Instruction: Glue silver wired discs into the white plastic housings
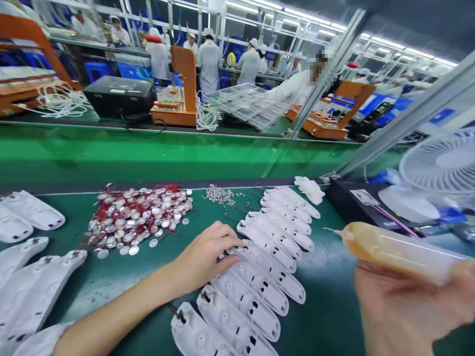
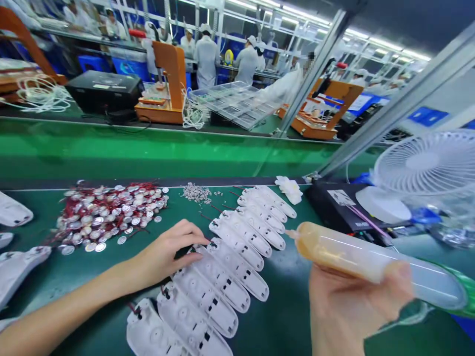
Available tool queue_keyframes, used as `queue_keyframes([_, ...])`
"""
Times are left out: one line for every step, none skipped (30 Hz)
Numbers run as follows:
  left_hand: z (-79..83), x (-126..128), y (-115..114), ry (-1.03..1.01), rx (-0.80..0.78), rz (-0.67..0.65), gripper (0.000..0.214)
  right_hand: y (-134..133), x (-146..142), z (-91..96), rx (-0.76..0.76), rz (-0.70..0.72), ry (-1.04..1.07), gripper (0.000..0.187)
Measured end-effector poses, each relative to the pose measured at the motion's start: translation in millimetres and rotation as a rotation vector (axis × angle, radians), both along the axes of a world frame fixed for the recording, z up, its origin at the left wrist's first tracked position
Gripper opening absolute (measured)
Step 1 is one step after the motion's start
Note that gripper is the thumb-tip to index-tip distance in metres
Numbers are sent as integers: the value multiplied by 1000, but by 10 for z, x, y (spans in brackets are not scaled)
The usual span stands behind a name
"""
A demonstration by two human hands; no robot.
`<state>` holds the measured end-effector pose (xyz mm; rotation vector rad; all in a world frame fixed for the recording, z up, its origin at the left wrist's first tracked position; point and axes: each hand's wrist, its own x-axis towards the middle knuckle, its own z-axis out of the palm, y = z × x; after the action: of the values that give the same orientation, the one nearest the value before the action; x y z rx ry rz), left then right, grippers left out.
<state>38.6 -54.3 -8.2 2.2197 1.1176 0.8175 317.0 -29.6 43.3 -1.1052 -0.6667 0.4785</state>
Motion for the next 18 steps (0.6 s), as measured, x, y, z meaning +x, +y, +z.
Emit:
queue_keyframes([-13, 1, -5, 16, -14, -13, 20, -28, -15, 3, 7, 12, 85, 20])
queue_keyframes([-20, 5, -8, 35, -25, -22, 21, -53, -43, -4, 8, 24, 153, 20])
queue_keyframes([-23, 12, -5, 52, -32, -29, 21, -73, -75, -19, 3, 26, 185, 21])
queue_keyframes([-21, 21, 5, 68, -35, -31, 21, -88, -104, -37, -6, 15, 174, 22])
queue_keyframes([-16, 34, 23, 79, -34, -28, 21, -97, -127, -57, -13, 4, 155, 22])
queue_keyframes([-8, 51, 48, 89, -27, -21, 21, -101, -141, -74, -20, -4, 136, 23])
queue_keyframes([0, 72, 79, 98, -16, -8, 20, -100, -146, -90, -26, -12, 121, 24])
queue_keyframes([7, 96, 113, 106, -1, 9, 19, -96, -145, -103, -30, -14, 115, 25])
queue_keyframes([11, 125, 147, 113, 14, 28, 19, -89, -141, -113, -33, -13, 117, 26])
queue_keyframes([12, 156, 179, 122, 32, 42, 18, -82, -135, -122, -35, -11, 128, 27])
queue_keyframes([8, 188, 207, 134, 49, 46, 17, -77, -130, -130, -32, -15, 144, 29])
queue_keyframes([0, 220, 231, 149, 64, 39, 17, -75, -127, -140, -26, -23, 159, 30])
queue_keyframes([-14, 249, 250, 167, 81, 33, 18, -74, -125, -152, -23, -30, 169, 31])
queue_keyframes([-30, 273, 267, 189, 99, 39, 20, -75, -125, -167, -23, -34, 170, 32])
queue_keyframes([-49, 293, 282, 213, 117, 68, 23, -75, -127, -183, -24, -36, 164, 33])
queue_keyframes([-69, 306, 296, 233, 130, 114, 26, -73, -130, -201, -23, -39, 155, 33])
queue_keyframes([-88, 314, 312, 247, 139, 167, 30, -67, -134, -218, -21, -43, 149, 33])
queue_keyframes([-106, 316, 329, 257, 141, 209, 32, -55, -141, -233, -19, -45, 149, 33])
